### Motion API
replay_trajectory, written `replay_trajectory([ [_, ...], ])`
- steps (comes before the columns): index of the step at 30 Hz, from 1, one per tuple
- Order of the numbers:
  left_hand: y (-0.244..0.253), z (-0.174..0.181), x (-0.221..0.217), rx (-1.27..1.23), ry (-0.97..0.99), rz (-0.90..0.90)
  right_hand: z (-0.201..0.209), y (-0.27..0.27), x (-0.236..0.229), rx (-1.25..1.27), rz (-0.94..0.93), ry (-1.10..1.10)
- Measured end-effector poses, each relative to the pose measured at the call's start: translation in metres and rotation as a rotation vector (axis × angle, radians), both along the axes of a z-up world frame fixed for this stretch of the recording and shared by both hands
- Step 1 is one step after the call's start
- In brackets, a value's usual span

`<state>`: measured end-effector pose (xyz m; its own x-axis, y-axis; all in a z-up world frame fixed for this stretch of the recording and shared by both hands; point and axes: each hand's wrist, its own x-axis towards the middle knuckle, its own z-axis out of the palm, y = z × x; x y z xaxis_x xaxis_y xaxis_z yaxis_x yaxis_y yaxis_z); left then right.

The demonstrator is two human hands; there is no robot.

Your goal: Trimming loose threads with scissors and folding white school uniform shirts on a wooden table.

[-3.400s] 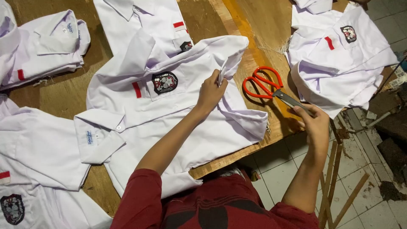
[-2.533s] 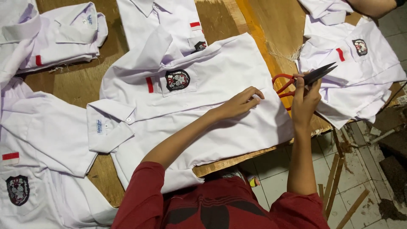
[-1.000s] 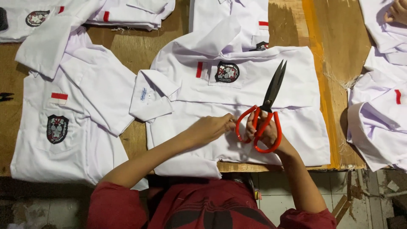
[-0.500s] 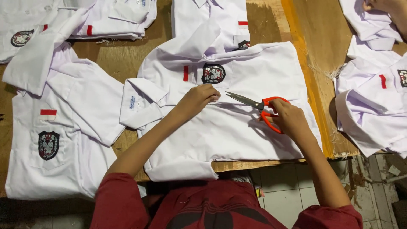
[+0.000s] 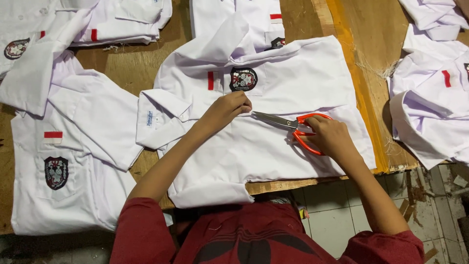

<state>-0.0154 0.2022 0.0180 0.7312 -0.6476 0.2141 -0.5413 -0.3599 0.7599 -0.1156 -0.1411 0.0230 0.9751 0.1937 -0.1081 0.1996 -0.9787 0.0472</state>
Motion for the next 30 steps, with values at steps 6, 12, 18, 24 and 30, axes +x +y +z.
replay_trajectory([
  [6, 0.001, 0.0, -0.001, 0.043, -0.081, -0.007, 0.003, 0.008, 0.009, -0.004, -0.003, 0.016],
  [12, -0.006, -0.013, 0.0, 0.136, -0.209, 0.022, 0.005, 0.009, 0.01, -0.018, -0.009, 0.047],
  [18, -0.007, 0.005, -0.008, 0.239, -0.338, 0.034, 0.008, 0.013, 0.016, -0.034, 0.0, 0.069],
  [24, -0.012, 0.0, -0.008, 0.297, -0.372, 0.055, 0.017, 0.027, 0.017, 0.008, 0.042, 0.053],
  [30, -0.013, -0.001, -0.01, 0.394, -0.446, 0.093, 0.004, 0.024, 0.021, 0.003, 0.082, 0.009],
])
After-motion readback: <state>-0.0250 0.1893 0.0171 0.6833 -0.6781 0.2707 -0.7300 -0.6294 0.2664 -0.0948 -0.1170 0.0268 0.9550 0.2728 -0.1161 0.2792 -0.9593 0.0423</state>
